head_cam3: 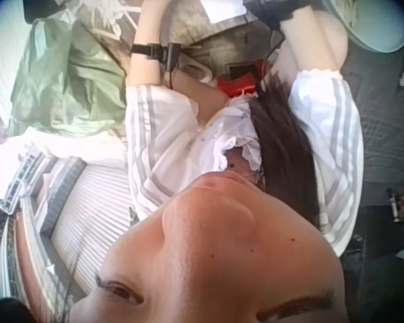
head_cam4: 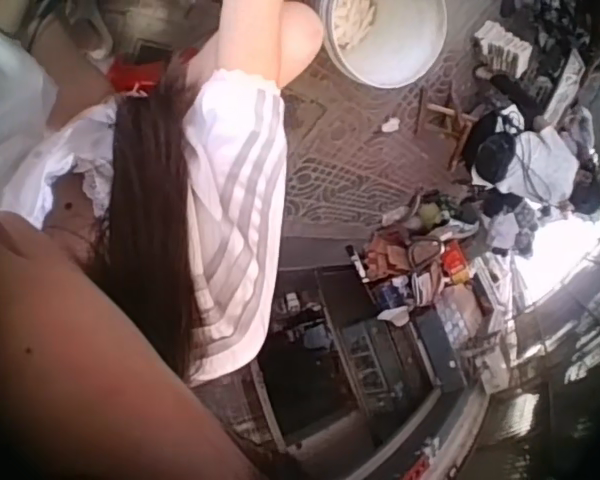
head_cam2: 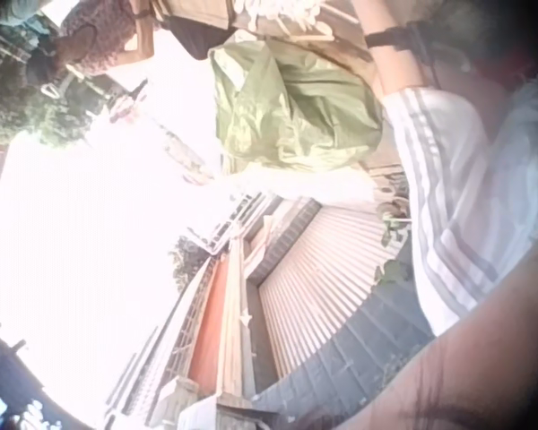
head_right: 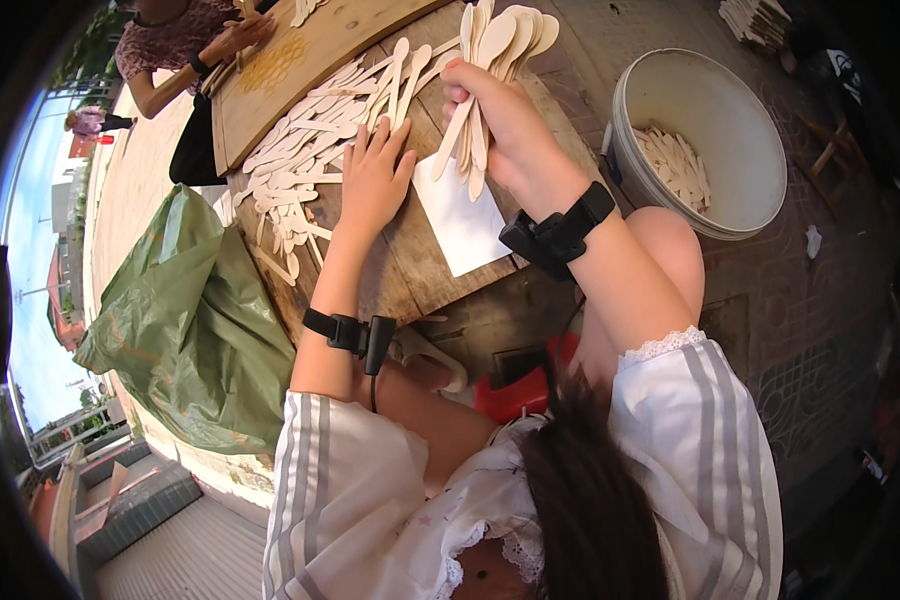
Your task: The person is sorting and stacking wooden spoons or spatulas into groups on a table.
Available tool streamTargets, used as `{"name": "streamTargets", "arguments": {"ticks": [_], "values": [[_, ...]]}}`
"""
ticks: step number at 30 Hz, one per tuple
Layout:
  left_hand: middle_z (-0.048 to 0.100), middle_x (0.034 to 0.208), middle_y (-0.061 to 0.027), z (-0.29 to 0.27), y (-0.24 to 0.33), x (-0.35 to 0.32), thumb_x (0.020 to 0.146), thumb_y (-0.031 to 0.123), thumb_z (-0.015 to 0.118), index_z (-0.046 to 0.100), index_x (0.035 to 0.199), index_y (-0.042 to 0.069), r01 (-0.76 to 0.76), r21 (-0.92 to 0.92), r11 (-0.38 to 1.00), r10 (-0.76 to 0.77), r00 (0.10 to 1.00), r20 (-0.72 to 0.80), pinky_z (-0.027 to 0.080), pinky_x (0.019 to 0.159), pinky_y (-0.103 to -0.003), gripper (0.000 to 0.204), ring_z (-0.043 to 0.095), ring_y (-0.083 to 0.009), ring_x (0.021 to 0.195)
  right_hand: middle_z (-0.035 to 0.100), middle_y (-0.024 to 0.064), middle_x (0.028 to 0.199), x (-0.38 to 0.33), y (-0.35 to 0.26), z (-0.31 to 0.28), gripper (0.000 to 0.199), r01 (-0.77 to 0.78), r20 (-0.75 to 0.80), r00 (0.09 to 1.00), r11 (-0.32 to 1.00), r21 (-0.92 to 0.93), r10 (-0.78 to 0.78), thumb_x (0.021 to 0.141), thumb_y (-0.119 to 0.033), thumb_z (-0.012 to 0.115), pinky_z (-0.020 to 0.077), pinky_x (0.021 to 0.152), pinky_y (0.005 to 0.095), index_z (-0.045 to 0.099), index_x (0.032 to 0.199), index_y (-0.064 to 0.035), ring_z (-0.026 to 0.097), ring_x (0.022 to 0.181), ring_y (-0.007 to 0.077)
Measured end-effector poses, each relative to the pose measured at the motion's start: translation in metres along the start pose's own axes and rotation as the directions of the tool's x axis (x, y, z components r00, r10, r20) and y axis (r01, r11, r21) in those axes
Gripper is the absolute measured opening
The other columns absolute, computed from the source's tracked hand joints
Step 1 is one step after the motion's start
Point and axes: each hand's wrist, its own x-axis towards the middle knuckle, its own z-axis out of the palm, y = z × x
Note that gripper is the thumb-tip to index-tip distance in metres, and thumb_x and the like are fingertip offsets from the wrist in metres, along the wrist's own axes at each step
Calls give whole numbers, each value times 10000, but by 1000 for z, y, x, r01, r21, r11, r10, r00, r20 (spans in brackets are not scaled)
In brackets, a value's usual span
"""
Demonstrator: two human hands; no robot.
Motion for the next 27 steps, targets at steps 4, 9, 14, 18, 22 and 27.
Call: {"name": "streamTargets", "arguments": {"ticks": [4,9,14,18,22,27], "values": [[514,1250,-152,-1,-2,6,823,191,583,562,1179,53,-94,-18,995,93,995,-39,339,1004,-448,383,448,-323,1184,456,-53,609,1,-2,-3,118,-20,-4,1000,999,51,20,817,-138,614,393,496,226,499,802,-121,448,538,73],[599,1080,-129,1,-7,2,797,88,600,606,1076,6,33,-194,980,-49,996,-76,424,892,-384,291,541,-310,1017,454,-54,600,2,0,-4,124,-37,21,999,997,62,36,823,-141,611,397,496,226,491,797,-123,445,528,71],[659,862,-118,-4,-7,3,799,30,604,661,898,-31,285,-515,809,-380,921,-87,473,758,-336,129,616,-273,807,459,-48,595,0,0,-3,138,-39,-1,999,998,54,39,825,-140,610,397,488,229,487,766,-124,443,519,72],[655,867,-56,-12,1,10,841,28,621,651,939,-33,366,-928,74,-536,799,272,486,734,-236,120,611,-116,808,496,-49,659,-3,1,-6,115,-12,-63,998,992,-126,5,812,-162,652,400,524,211,557,821,-96,470,587,51],[640,908,-55,-26,32,4,844,2,613,604,977,26,369,-783,-501,-127,863,489,507,782,-239,136,612,-129,813,549,-44,784,-14,-2,14,293,104,-12,993,931,-349,-115,779,-243,728,406,590,188,600,971,-62,501,700,23],[612,900,-30,-28,46,-4,838,56,641,559,886,76,462,-686,-563,134,870,475,473,799,-273,97,579,-135,850,545,-34,788,-14,-1,25,387,237,153,971,847,-476,-186,762,-248,748,405,594,181,571,1035,-39,503,714,21]]}}
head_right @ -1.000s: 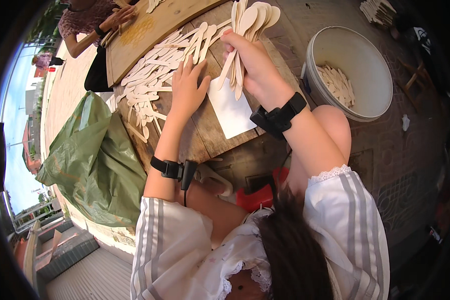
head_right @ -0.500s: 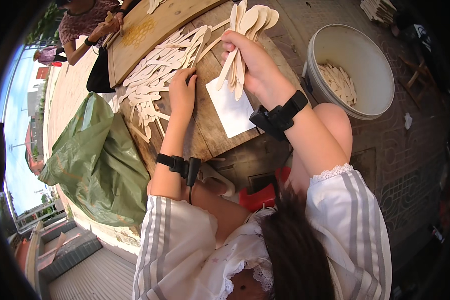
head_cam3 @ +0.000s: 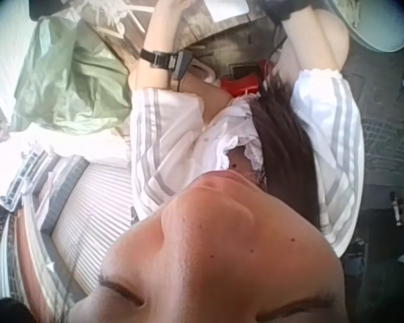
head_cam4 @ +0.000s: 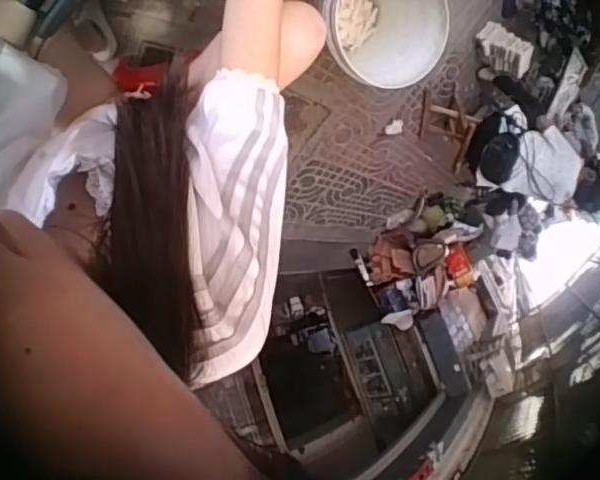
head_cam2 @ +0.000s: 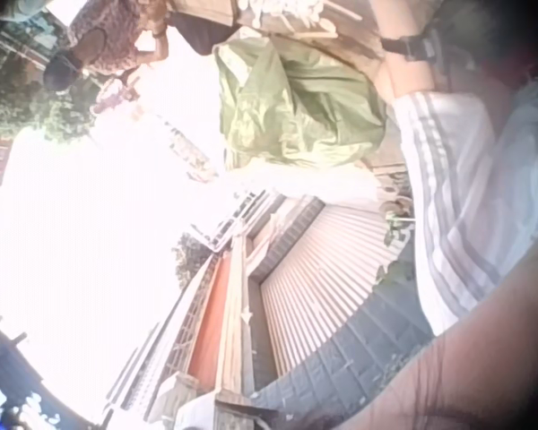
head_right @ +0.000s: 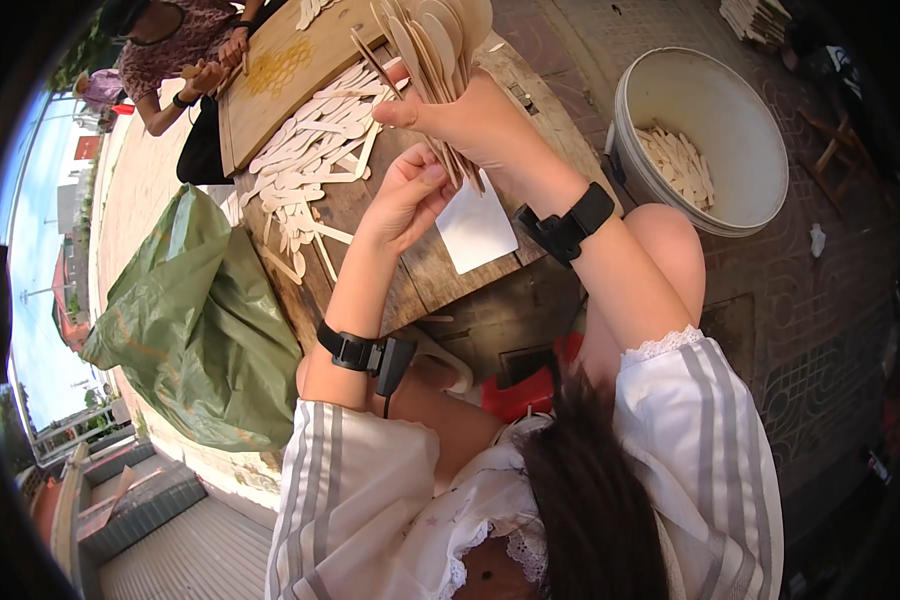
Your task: The person is sorting and stacking wooden spoons or spatulas into groups on a table.
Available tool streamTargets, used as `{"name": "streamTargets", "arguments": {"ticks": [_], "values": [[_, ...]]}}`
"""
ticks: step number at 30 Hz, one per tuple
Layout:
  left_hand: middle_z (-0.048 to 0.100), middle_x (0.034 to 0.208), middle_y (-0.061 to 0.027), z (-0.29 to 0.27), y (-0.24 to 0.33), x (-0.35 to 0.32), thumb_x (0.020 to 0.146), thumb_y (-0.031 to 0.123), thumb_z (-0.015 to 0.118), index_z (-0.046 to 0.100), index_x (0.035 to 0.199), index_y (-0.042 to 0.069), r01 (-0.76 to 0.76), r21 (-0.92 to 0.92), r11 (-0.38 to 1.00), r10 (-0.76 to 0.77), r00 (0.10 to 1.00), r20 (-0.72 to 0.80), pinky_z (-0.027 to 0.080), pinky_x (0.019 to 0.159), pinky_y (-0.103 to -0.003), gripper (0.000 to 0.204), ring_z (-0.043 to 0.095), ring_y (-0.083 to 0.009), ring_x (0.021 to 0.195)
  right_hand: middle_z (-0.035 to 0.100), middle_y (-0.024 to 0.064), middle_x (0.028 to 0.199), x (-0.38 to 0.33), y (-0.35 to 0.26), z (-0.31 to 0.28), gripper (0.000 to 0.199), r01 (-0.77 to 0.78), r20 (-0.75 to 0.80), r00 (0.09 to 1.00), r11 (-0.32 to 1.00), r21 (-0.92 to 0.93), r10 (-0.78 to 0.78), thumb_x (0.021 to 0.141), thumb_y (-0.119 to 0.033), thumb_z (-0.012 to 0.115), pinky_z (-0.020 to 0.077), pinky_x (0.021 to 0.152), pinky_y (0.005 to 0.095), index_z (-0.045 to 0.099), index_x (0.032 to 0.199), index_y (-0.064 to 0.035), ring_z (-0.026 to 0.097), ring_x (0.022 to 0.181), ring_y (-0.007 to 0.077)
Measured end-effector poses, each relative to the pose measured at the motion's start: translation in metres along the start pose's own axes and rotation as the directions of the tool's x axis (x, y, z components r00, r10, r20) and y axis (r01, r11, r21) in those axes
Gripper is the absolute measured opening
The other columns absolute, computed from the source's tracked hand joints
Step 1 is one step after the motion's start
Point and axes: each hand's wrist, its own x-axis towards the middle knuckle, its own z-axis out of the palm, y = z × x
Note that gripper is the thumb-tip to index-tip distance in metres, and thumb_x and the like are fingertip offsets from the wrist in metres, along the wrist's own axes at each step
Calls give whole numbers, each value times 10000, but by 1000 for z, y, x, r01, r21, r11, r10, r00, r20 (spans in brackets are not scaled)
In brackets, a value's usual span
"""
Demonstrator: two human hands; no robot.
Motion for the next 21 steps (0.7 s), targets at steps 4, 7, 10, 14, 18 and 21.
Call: {"name": "streamTargets", "arguments": {"ticks": [4,7,10,14,18,21], "values": [[568,857,-8,7,2,-3,834,58,645,503,836,101,95,60,994,-100,992,77,454,748,-251,149,554,-137,800,591,35,1066,2,5,-7,408,31,139,990,975,-221,0,777,-203,709,433,840,268,550,1108,-26,549,971,116],[568,884,-8,5,8,-3,843,56,632,494,855,107,70,39,997,-73,992,104,444,770,-255,147,546,-137,830,622,37,942,2,3,-6,301,20,94,996,966,-258,4,798,-228,694,466,754,256,589,995,-26,583,862,107],[580,922,-6,6,13,-1,859,49,605,514,870,99,8,33,999,-10,996,86,452,821,-262,105,557,-126,862,623,25,779,1,5,-7,242,-150,68,981,938,-312,179,820,-256,672,474,613,236,593,872,-33,589,701,93],[568,960,9,12,18,8,873,66,572,523,912,101,-6,203,979,19,998,-59,436,824,-272,71,545,-126,905,611,42,650,4,2,-8,252,-65,-97,994,982,-176,48,817,-245,670,462,514,235,597,799,-5,564,551,98],[582,997,-9,-21,24,25,840,104,586,573,1010,93,22,745,666,407,827,-388,400,829,-324,170,532,-158,930,597,47,647,10,-12,-12,290,105,-198,977,983,150,-75,828,-289,673,469,525,238,601,749,-19,573,571,112],[584,995,-29,-53,33,34,802,162,634,604,1041,104,186,981,-60,706,702,-90,359,834,-375,248,513,-213,932,610,66,745,12,-20,-5,346,108,-245,969,946,305,-32,825,-341,680,473,534,229,581,911,-20,582,610,106]]}}
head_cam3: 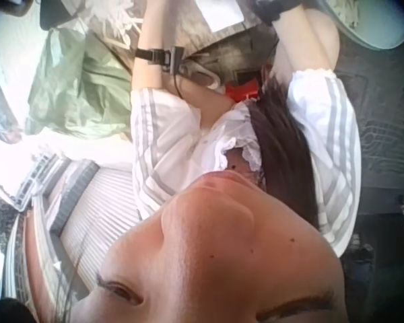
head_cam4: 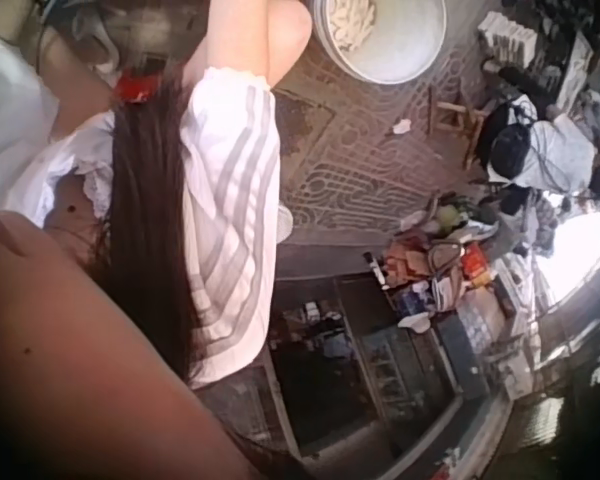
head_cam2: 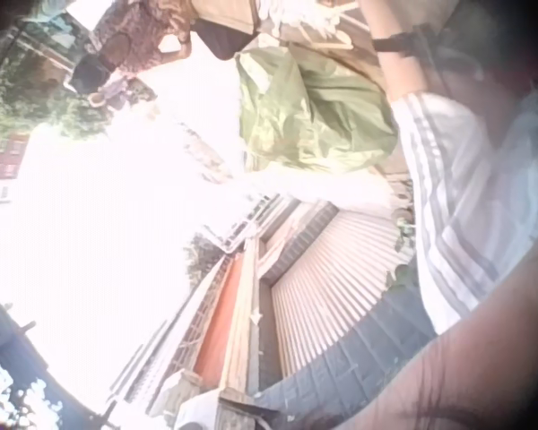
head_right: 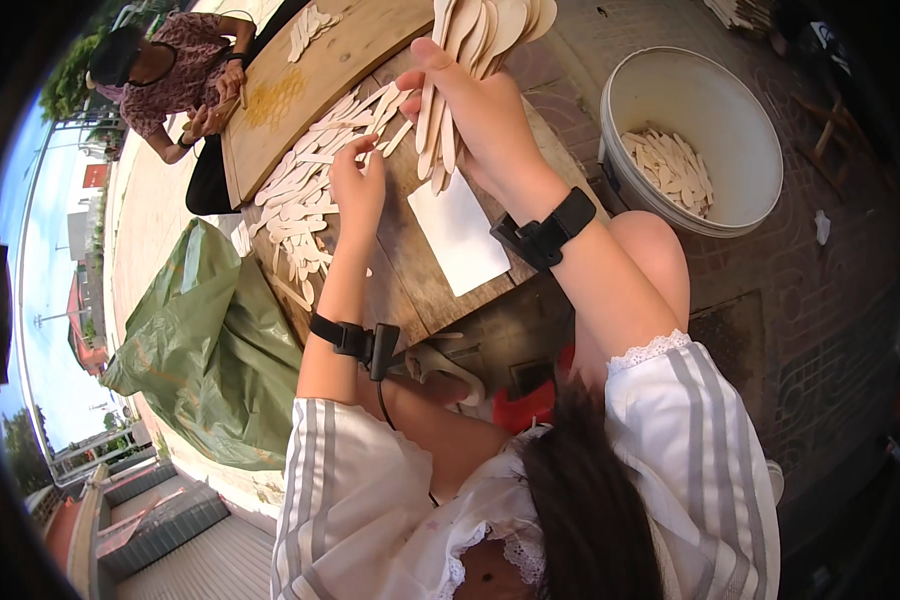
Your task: The person is sorting and stacking wooden spoons or spatulas into groups on a table.
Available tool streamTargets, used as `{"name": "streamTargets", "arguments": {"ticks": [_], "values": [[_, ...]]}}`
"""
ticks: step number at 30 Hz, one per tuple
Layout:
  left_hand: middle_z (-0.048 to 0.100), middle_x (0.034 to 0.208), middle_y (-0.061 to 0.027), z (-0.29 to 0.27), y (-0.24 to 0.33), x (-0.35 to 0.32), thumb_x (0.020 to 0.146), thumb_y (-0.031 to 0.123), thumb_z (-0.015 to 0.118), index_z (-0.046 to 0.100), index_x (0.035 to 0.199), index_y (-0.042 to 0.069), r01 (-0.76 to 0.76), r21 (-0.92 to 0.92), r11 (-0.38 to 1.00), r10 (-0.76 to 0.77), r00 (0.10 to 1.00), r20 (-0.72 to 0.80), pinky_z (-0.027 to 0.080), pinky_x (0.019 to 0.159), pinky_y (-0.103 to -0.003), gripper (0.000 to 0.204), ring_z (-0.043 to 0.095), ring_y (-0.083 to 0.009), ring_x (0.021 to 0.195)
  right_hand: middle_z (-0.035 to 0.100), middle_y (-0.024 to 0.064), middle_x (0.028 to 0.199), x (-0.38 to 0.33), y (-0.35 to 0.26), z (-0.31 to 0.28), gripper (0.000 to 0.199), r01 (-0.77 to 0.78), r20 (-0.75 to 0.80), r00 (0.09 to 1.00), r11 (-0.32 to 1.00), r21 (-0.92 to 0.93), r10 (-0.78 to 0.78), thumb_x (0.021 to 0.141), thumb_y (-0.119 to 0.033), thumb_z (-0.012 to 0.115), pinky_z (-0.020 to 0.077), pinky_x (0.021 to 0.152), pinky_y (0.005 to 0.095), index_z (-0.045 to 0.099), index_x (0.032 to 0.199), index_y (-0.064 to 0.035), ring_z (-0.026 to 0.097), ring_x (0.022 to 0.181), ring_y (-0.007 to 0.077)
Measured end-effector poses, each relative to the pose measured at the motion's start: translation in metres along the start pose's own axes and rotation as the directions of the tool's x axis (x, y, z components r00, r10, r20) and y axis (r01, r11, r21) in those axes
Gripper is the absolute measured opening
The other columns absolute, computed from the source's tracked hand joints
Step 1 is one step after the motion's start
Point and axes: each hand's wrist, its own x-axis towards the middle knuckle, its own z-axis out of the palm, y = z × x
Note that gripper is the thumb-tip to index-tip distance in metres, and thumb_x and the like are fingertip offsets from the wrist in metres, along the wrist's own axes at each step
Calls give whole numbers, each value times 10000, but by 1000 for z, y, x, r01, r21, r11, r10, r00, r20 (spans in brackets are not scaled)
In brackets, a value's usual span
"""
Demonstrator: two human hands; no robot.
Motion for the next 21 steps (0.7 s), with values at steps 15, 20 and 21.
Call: {"name": "streamTargets", "arguments": {"ticks": [15,20,21], "values": [[550,958,-89,37,7,-2,837,179,607,529,999,86,-189,456,870,146,981,128,350,798,-434,203,516,-286,908,459,-49,615,25,-16,-38,145,-87,72,996,800,594,55,857,-185,619,423,564,249,489,867,-121,469,568,86],[553,950,-101,37,6,-3,842,194,603,536,966,72,-215,413,885,169,975,144,353,783,-418,186,521,-281,907,482,-44,628,27,-18,-44,124,-74,24,997,802,593,74,849,-172,612,435,585,266,497,841,-127,476,580,96],[553,950,-101,37,4,-2,842,194,603,536,966,72,-211,417,884,166,976,142,353,783,-418,186,521,-281,907,486,-42,630,28,-19,-45,131,-75,19,997,809,583,79,846,-172,612,436,586,269,490,827,-128,478,582,98]]}}
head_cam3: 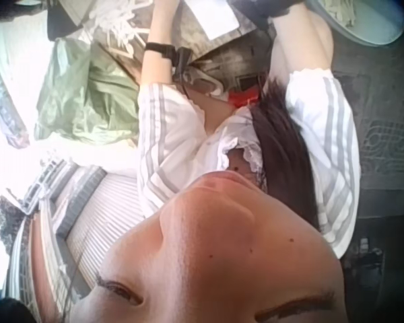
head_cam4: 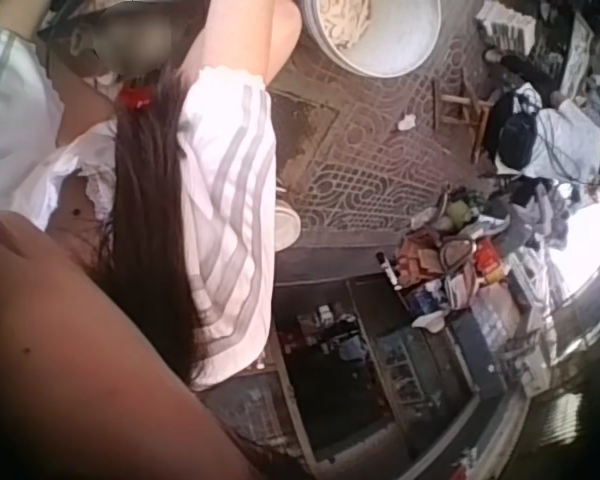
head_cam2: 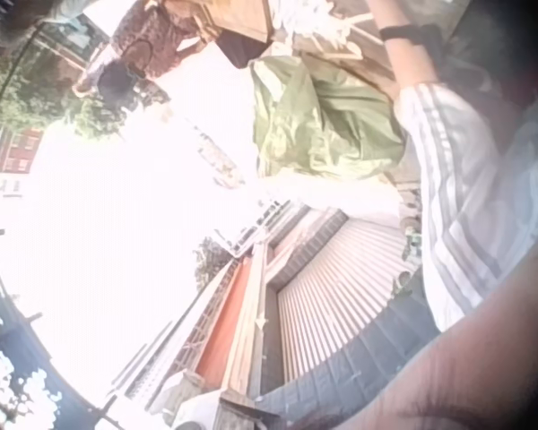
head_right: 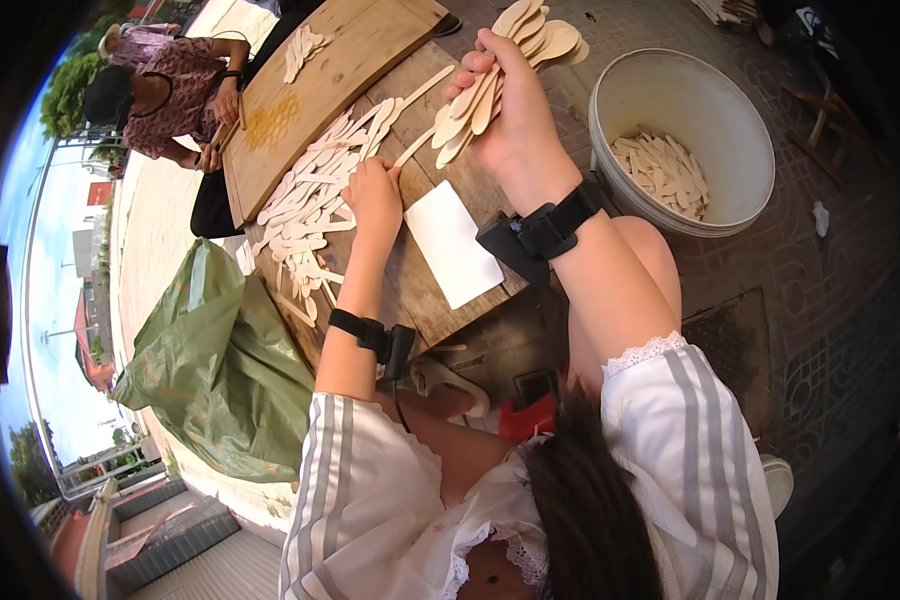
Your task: The person is sorting and stacking wooden spoons or spatulas into groups on a table.
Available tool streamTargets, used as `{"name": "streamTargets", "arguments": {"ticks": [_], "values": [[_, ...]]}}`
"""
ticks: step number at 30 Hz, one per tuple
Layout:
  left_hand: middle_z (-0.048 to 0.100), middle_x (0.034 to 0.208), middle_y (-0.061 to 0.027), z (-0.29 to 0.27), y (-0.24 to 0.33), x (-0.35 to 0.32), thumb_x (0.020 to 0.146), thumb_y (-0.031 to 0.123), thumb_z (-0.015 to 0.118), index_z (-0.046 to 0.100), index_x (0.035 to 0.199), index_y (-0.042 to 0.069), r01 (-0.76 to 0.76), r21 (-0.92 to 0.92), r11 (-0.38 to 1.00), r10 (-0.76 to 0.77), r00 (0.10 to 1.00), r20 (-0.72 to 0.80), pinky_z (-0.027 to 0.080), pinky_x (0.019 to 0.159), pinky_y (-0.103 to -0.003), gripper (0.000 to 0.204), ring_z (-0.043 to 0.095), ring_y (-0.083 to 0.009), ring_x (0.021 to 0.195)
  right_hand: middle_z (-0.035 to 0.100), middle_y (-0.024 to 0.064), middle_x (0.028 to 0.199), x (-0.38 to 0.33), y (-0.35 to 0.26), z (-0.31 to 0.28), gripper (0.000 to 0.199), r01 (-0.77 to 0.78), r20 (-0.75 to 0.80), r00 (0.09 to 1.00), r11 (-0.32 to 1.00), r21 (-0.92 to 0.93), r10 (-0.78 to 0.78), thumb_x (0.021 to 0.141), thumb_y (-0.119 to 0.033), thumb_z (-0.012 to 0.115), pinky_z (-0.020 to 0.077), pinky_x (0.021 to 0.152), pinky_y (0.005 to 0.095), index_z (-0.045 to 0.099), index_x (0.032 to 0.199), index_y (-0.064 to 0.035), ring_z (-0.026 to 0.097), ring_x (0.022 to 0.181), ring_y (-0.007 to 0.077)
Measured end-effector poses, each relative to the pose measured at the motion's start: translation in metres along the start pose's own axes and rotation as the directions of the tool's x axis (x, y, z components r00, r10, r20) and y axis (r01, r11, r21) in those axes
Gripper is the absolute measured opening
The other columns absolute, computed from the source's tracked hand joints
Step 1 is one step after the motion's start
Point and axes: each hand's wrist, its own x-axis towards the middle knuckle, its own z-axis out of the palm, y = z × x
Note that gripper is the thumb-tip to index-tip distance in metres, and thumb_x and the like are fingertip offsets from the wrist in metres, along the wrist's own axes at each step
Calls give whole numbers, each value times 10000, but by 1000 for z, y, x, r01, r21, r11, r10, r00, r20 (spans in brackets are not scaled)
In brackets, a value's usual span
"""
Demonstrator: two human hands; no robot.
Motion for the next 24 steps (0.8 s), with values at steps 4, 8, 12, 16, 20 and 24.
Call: {"name": "streamTargets", "arguments": {"ticks": [4,8,12,16,20,24], "values": [[551,824,-82,-2,-1,-5,842,173,583,524,883,58,-30,132,991,28,999,15,352,755,-399,136,527,-262,835,490,-35,628,3,2,1,170,17,-20,1000,987,-157,-20,843,-173,611,435,580,266,459,783,-130,486,583,101],[546,755,-62,-4,-8,-7,815,92,536,500,827,58,-102,332,938,101,995,22,353,739,-396,52,529,-252,772,482,-28,614,0,7,8,210,-13,12,1000,973,-231,16,847,-177,608,427,558,251,439,732,-130,481,559,103],[581,779,-100,-20,-7,-15,808,46,479,496,827,42,89,114,990,-96,994,55,369,727,-390,26,548,-285,780,479,-31,608,-3,17,14,190,-28,-77,997,922,-385,-2,837,-183,623,430,499,239,464,752,-121,488,527,94],[494,643,-79,-83,27,-32,963,213,370,463,854,24,146,-701,698,-198,980,7,371,616,-341,237,478,-241,615,482,-37,620,-14,20,15,183,-55,-54,998,800,-598,28,827,-209,665,420,472,217,539,876,-86,492,533,69],[411,611,-34,-137,61,-59,988,300,320,444,875,37,123,-906,405,-99,991,90,338,552,-288,311,389,-151,565,505,-38,671,-35,32,29,337,-48,227,932,715,-697,283,802,-268,710,411,508,189,544,1012,-64,479,558,50],[360,622,12,-138,60,-71,984,347,310,442,918,46,214,-952,217,-25,977,213,271,494,-228,335,305,-68,538,562,-14,824,-56,61,40,373,-4,223,922,585,-811,316,772,-256,736,425,549,194,562,1034,-54,509,655,37]]}}
